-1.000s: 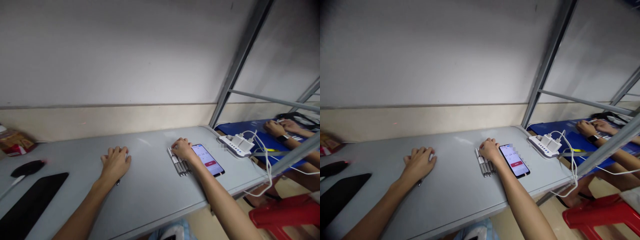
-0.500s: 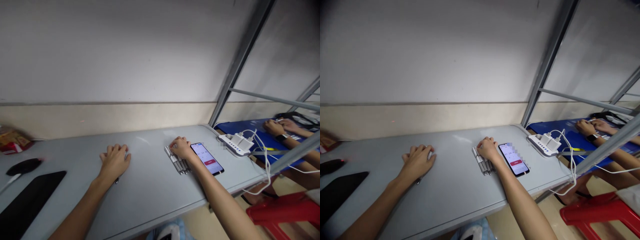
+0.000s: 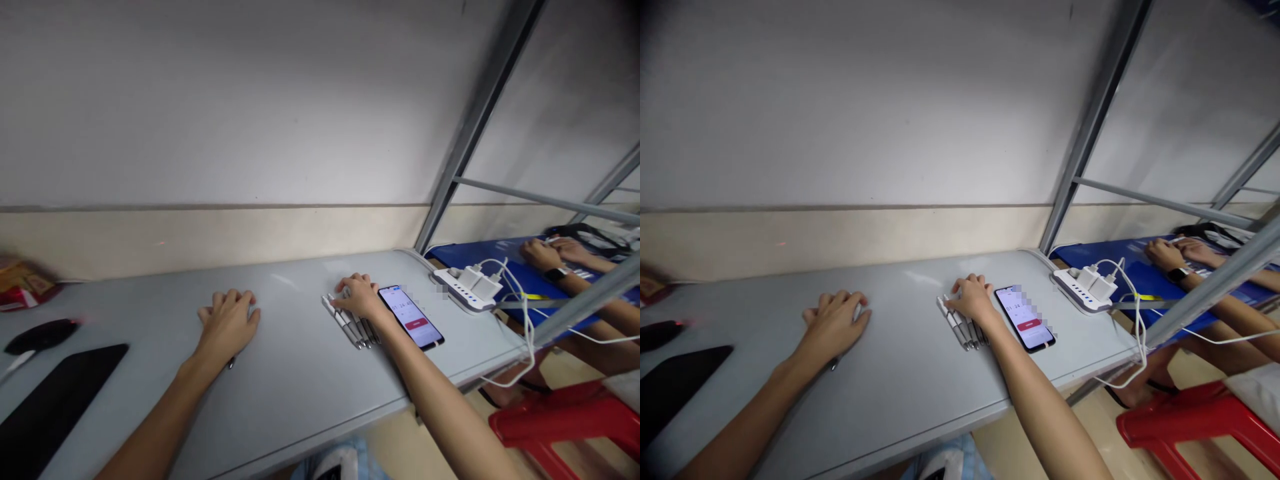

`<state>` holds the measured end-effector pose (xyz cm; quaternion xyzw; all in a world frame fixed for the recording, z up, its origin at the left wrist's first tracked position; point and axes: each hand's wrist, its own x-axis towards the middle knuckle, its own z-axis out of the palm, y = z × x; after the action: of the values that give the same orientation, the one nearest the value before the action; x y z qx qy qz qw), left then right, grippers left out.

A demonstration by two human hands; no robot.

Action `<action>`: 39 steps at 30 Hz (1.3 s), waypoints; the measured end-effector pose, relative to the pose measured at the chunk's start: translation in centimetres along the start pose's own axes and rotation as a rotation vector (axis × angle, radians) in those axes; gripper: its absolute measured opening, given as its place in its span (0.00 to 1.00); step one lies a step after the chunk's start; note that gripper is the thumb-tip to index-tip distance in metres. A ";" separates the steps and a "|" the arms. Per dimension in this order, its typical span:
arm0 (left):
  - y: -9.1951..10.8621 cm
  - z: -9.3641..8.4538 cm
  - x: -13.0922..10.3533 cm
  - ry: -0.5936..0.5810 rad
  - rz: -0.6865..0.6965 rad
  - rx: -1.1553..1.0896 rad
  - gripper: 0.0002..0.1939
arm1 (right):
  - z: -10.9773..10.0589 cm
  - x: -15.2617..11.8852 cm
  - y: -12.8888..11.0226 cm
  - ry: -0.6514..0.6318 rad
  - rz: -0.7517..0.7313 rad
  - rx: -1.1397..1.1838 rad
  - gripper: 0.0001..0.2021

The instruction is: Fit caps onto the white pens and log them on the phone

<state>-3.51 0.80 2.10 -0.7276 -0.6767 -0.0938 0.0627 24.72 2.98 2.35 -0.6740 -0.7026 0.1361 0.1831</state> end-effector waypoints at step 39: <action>-0.1 0.1 0.0 -0.006 0.013 -0.017 0.16 | -0.8 -0.3 -0.6 -0.071 -0.035 0.009 0.10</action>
<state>-3.60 0.80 1.96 -0.7329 -0.6712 -0.0969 0.0549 24.52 2.57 3.27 -0.6554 -0.7198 0.1599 0.1637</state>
